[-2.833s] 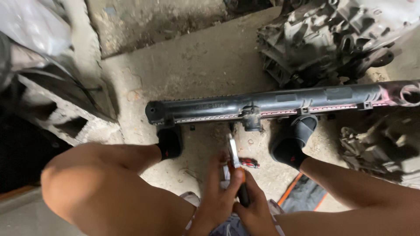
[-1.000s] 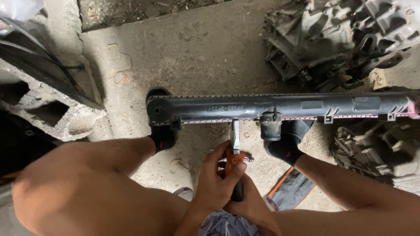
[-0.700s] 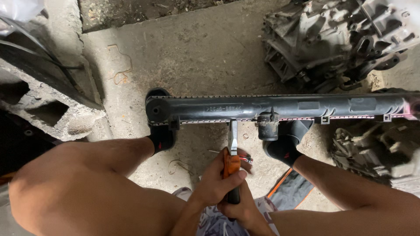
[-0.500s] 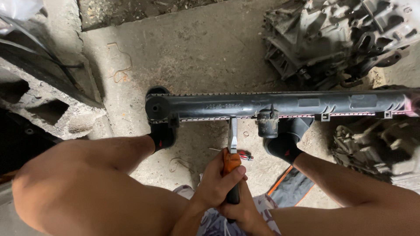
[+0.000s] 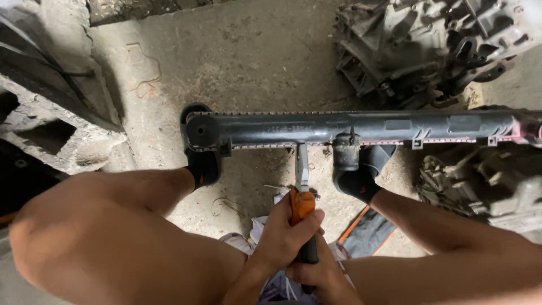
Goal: The person uses a screwdriver and pliers to pry and separate the plastic tank from the radiator core. They repeatedly reposition the radiator and apply leverage along the seam to detach the components.
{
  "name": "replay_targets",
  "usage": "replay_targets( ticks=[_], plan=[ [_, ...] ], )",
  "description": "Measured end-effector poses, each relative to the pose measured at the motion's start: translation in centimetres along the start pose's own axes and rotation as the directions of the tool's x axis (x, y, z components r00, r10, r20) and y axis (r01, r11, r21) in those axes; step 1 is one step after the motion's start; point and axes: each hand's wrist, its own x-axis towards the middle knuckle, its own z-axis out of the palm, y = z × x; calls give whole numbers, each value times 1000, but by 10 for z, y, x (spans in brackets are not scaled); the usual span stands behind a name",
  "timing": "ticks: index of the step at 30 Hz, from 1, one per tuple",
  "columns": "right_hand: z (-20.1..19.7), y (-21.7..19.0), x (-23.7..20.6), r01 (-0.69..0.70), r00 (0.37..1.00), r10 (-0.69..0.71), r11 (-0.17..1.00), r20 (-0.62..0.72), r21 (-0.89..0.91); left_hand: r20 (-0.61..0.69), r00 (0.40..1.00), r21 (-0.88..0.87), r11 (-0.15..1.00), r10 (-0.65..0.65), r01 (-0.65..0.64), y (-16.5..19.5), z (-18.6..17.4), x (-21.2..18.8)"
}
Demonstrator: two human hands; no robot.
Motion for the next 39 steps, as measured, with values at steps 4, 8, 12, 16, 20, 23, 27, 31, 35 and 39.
replay_targets(
  ticks=[4, 8, 12, 16, 20, 23, 27, 31, 35, 39],
  plan=[
    [-22, 10, 12, -33, 998, 43, 974, 40, -224, 17, 999, 192, 980, 41, -43, 5, -8, 4],
    [-35, 22, 31, -35, 994, 71, 932, 87, -361, 15, 994, 313, 944, 107, -106, 8, -15, 10],
    [-38, 26, 40, -10, 993, 55, 922, 103, -388, 34, 990, 341, 930, 133, -137, 8, -16, 16],
    [-36, 24, 43, -20, 989, 78, 907, 122, -420, 16, 984, 373, 912, 180, -173, 7, -18, 19],
    [-29, 19, 45, 2, 988, 63, 909, 141, -417, 12, 981, 388, 903, 195, -184, 7, -20, 21],
    [-24, 15, 46, -16, 991, 71, 906, 115, -422, -2, 978, 428, 884, 207, -186, 7, -21, 22],
    [-19, 10, 46, -10, 995, 48, 920, 85, -393, -37, 991, 474, 875, 132, -99, 7, -24, 24],
    [-16, 11, 47, 27, 997, -3, 955, 82, -294, 26, 980, 399, 897, 195, -189, 5, -27, 23],
    [-11, 19, 47, 24, 997, -10, 980, 71, -200, 155, 918, 219, 893, 365, -392, 4, -28, 22],
    [-8, 24, 43, 83, 995, -73, 980, 65, -178, 28, 981, 304, 933, 191, -191, 4, -26, 19]
  ],
)
